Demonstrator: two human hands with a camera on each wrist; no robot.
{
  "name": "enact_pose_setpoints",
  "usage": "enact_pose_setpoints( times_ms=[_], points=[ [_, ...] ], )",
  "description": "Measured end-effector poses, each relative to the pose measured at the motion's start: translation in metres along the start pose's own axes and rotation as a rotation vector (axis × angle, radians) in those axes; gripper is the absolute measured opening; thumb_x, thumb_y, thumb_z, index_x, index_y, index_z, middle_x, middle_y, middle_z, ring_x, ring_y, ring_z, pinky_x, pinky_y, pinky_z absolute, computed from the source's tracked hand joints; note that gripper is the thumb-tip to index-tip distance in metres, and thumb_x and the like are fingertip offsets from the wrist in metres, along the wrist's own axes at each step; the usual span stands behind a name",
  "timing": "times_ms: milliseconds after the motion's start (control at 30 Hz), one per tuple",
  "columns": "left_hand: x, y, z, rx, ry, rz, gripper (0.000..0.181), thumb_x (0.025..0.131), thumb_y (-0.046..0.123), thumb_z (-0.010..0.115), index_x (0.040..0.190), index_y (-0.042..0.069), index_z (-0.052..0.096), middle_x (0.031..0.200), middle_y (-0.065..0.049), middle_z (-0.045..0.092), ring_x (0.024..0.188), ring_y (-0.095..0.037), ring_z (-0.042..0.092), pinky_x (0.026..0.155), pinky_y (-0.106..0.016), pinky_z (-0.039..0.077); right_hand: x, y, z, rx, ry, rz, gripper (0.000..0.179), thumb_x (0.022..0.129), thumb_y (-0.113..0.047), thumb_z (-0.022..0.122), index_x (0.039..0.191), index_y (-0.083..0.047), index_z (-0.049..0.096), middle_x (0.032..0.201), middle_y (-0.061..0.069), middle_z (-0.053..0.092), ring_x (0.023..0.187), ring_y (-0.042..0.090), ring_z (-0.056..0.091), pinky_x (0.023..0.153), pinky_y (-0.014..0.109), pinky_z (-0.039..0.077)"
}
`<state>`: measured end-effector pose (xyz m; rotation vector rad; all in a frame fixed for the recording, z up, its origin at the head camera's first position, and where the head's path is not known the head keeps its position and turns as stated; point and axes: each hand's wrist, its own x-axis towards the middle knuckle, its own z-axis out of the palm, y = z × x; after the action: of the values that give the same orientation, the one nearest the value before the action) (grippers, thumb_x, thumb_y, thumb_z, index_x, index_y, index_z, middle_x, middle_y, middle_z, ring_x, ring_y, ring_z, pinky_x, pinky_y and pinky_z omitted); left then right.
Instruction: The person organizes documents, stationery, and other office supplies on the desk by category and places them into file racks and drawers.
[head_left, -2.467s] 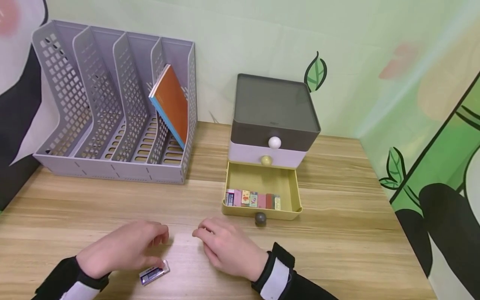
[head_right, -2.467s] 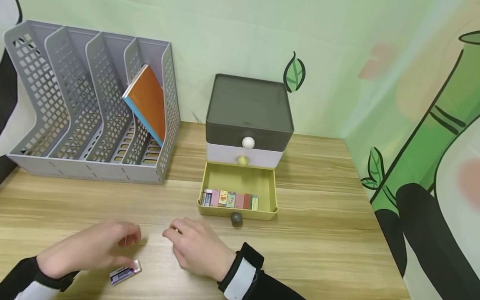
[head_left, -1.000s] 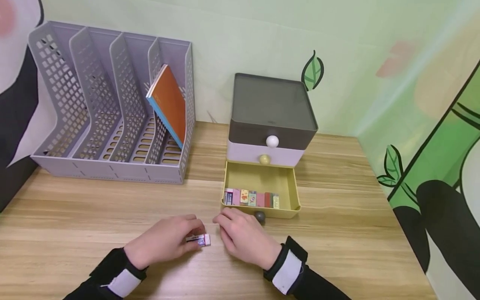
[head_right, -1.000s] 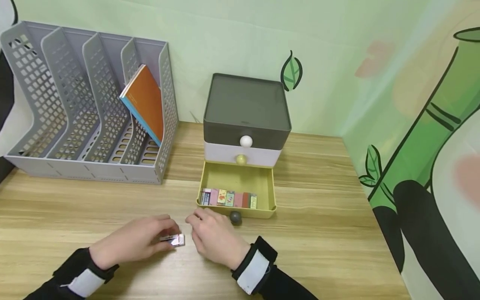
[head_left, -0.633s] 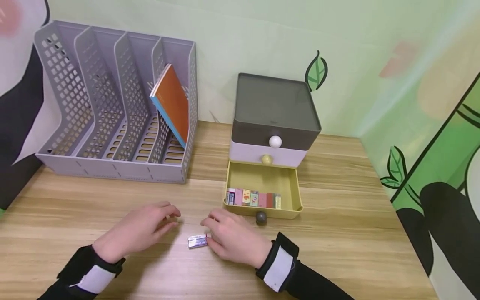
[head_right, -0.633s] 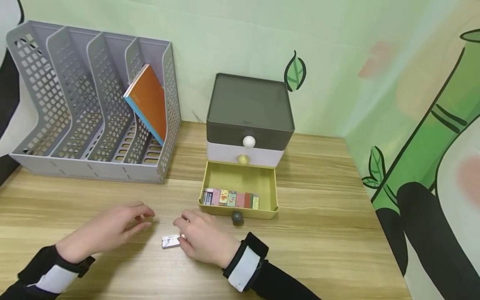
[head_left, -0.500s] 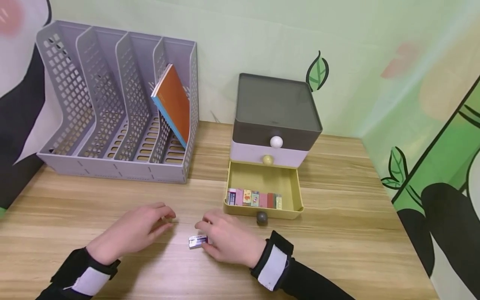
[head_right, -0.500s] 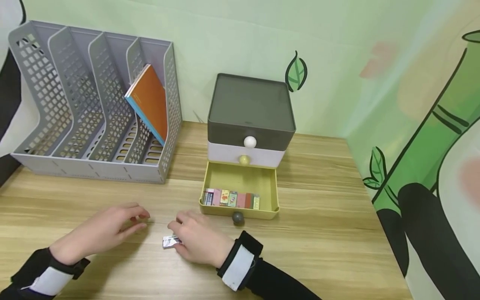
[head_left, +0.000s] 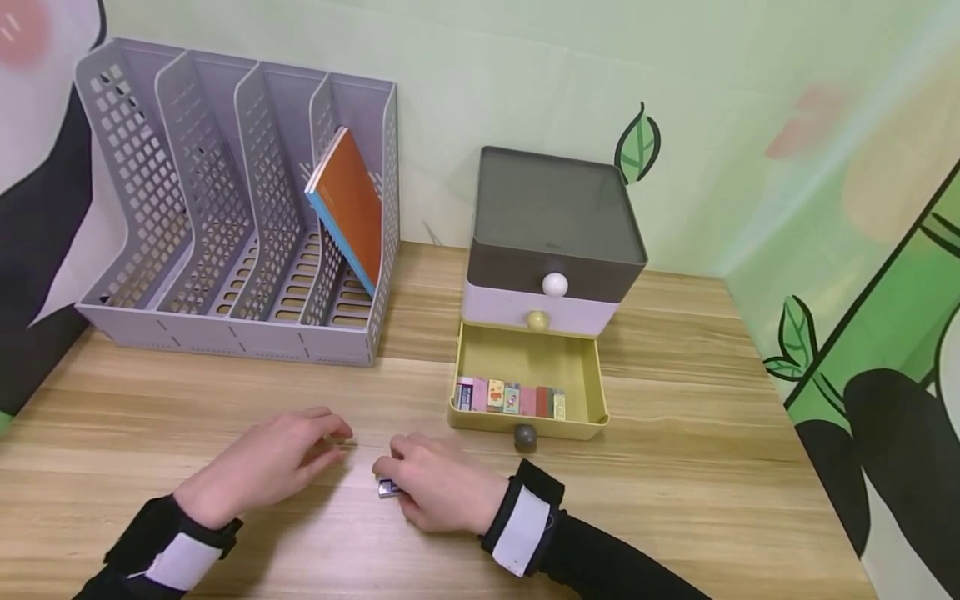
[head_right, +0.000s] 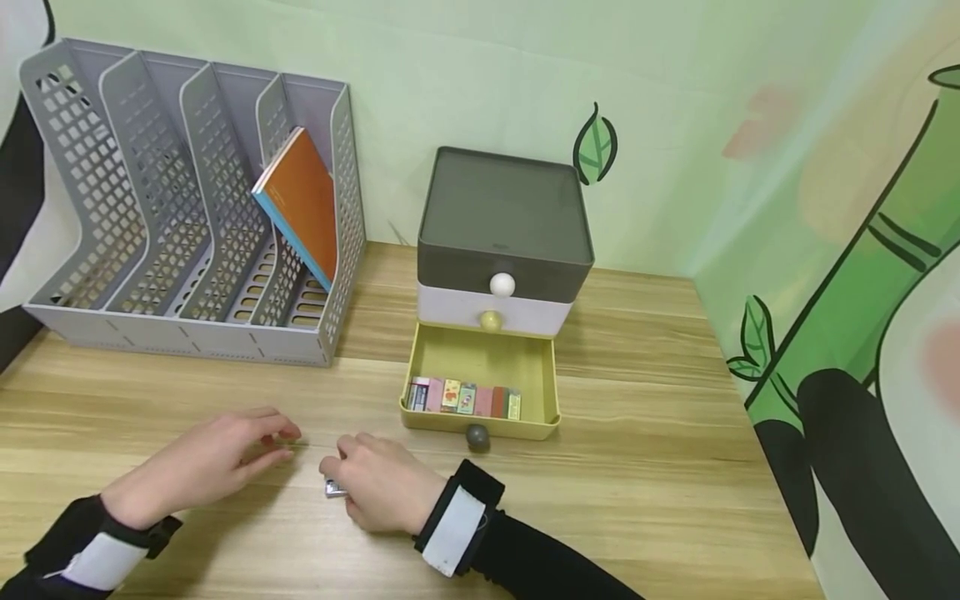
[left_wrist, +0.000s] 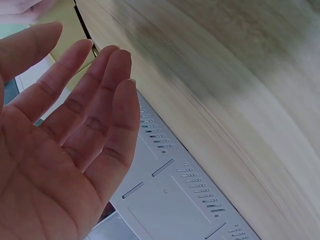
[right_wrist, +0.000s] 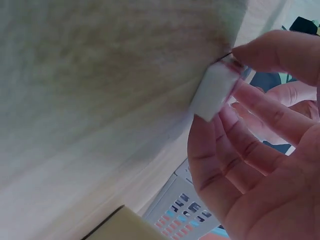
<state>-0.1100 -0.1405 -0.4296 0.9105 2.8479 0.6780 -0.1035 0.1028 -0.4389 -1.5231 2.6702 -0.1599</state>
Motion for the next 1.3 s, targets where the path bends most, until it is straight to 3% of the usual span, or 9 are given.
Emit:
enact_pose_setpoints(
  times_ms=[500,800,1033,1167,1300],
  points=[
    [0.005,0.007,0.001,-0.015,-0.011,0.004,0.017,0.090,0.022,0.067,0.106,0.014,0.071,0.101,0.003,0.069,0.086,-0.011,0.065,0.077,-0.033,0.055,-0.010,0.005,0.004,0.071,0.047,-0.021,0.027,0.084,-0.015,0.064,0.111,-0.015,0.067,0.083,-0.006,0.049,0.071,0.005,0.044,0.062,0.017,0.034],
    [0.013,0.014,0.001,-0.026,-0.003,0.005,0.019,0.092,0.021,0.066,0.107,0.012,0.071,0.102,0.002,0.069,0.088,-0.012,0.065,0.078,-0.034,0.055,-0.027,0.014,0.003,0.246,0.068,0.039,0.028,0.085,-0.015,0.065,0.113,-0.012,0.066,0.088,-0.007,0.052,0.071,0.002,0.044,0.062,0.011,0.033],
    [0.028,0.024,0.004,-0.027,0.031,0.039,0.017,0.092,0.021,0.066,0.105,0.012,0.071,0.102,0.001,0.068,0.086,-0.012,0.064,0.077,-0.034,0.055,-0.046,0.021,-0.011,0.397,0.092,0.146,0.031,0.090,-0.016,0.064,0.119,-0.008,0.066,0.102,-0.001,0.059,0.083,0.002,0.052,0.073,0.008,0.042],
    [0.040,0.031,0.009,-0.017,0.074,0.074,0.015,0.092,0.018,0.066,0.104,0.011,0.071,0.103,0.000,0.068,0.090,-0.017,0.066,0.080,-0.036,0.055,-0.056,0.028,-0.023,0.408,0.149,0.190,0.033,0.089,-0.015,0.065,0.120,-0.005,0.065,0.106,0.001,0.060,0.088,0.005,0.055,0.077,0.012,0.046],
    [0.054,0.039,0.013,-0.012,0.132,0.116,0.014,0.091,0.016,0.066,0.103,0.011,0.071,0.106,-0.001,0.069,0.096,-0.021,0.067,0.084,-0.039,0.054,-0.066,0.038,-0.034,0.415,0.228,0.213,0.034,0.088,-0.014,0.066,0.120,-0.004,0.064,0.105,0.002,0.061,0.086,0.007,0.056,0.073,0.017,0.048]
  ],
)
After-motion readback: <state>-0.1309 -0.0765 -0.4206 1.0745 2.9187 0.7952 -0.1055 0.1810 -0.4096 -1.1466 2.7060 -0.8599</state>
